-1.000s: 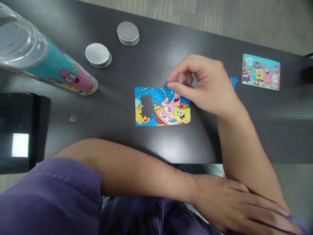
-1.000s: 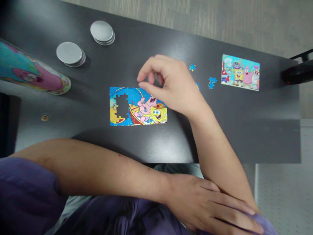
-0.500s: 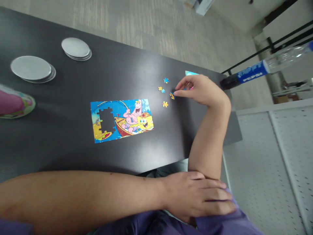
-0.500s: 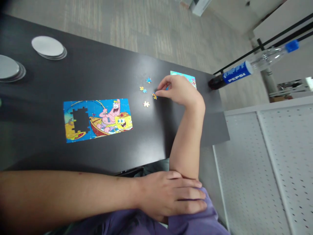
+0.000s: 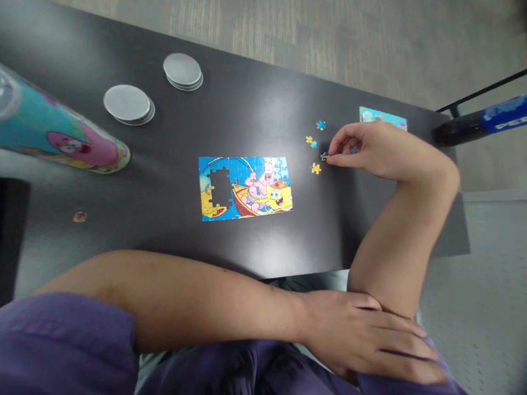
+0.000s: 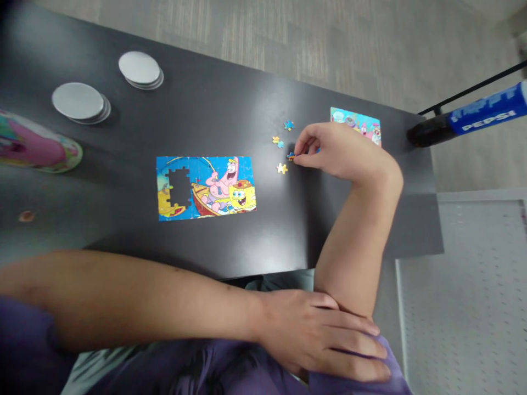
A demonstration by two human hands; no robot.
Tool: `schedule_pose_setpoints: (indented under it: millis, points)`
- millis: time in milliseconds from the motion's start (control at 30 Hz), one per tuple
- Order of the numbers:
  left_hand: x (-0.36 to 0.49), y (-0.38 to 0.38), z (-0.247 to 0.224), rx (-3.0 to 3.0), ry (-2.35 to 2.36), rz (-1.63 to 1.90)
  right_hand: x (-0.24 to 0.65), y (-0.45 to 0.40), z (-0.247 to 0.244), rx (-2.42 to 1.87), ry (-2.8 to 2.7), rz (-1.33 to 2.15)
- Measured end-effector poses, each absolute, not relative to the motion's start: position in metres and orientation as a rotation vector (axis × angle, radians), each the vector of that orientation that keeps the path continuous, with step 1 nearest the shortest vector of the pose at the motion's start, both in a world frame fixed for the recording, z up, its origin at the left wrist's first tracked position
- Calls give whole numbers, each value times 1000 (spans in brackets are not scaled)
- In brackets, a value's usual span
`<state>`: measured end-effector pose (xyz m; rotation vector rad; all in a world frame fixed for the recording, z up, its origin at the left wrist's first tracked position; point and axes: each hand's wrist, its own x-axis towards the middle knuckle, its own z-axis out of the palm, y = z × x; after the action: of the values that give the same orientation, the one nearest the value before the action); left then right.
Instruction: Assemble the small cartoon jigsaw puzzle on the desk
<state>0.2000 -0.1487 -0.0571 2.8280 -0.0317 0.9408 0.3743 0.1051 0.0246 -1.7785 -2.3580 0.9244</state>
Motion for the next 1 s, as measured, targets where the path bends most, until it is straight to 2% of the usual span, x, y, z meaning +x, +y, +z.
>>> schedule_pose_setpoints:
  millis: [300, 500, 733, 1000]
  points:
    - [203, -138, -39, 2908, -104, 767, 321, 87, 33, -1327, -2175, 1201]
    - [195, -125, -18, 3033, -90, 593, 263, 71, 17, -1060, -2332, 1355]
    - [194, -116, -2, 3130, -141, 330, 244, 63, 8, -1037, -2309, 1375]
    - [188, -111, 0, 3130, -111, 355, 235, 55, 8, -920, -2277, 1483]
